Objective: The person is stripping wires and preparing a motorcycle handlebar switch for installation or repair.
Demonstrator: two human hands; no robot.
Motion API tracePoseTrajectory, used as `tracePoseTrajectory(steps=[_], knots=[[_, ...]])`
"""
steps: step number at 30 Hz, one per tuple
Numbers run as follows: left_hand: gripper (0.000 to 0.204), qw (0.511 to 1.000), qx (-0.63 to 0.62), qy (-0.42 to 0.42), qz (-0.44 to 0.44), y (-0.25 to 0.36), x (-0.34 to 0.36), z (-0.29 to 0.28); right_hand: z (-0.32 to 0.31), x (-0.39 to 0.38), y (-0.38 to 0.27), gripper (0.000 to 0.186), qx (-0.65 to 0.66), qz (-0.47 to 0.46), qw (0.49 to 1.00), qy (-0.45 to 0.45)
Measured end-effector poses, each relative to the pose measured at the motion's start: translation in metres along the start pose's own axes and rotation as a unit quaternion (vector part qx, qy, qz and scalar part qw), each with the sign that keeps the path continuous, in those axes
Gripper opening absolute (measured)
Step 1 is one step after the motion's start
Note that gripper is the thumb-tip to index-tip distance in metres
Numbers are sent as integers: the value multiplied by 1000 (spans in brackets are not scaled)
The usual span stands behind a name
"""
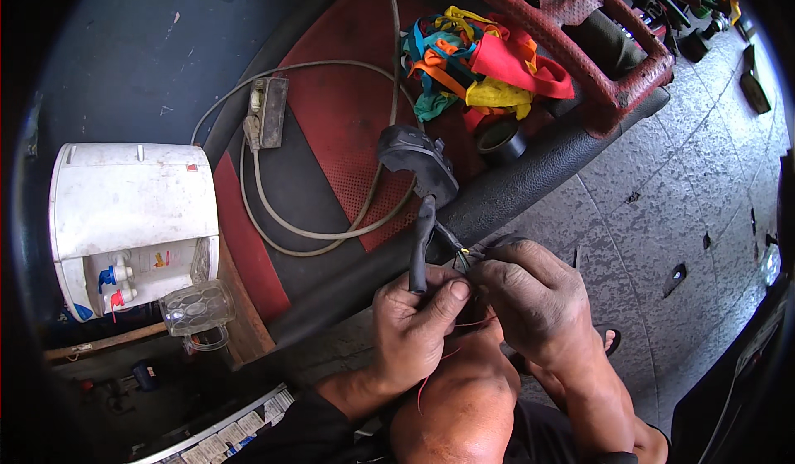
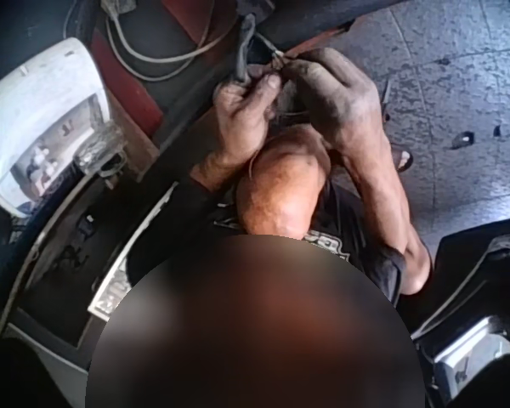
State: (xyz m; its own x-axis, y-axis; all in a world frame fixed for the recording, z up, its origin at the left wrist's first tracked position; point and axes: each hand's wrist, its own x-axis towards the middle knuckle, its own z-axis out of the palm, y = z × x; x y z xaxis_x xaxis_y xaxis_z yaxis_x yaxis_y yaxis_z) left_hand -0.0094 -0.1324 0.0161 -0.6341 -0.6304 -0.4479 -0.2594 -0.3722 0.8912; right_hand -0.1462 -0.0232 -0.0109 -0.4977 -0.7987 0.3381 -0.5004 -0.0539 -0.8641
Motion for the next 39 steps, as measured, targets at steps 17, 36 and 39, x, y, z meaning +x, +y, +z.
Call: tracePoseTrajectory(steps=[17,36,39], knots=[[17,990,-113,-64,-46,4,0,0,9,-9,14,38,-85,-123,985,91],[20,953,230,-21,198,0,0,1,29,-9,12,36,-88,-103,975,175],[19,955,226,-26,190,2,3,2,31,-8,11,36,-99,-101,971,194]])
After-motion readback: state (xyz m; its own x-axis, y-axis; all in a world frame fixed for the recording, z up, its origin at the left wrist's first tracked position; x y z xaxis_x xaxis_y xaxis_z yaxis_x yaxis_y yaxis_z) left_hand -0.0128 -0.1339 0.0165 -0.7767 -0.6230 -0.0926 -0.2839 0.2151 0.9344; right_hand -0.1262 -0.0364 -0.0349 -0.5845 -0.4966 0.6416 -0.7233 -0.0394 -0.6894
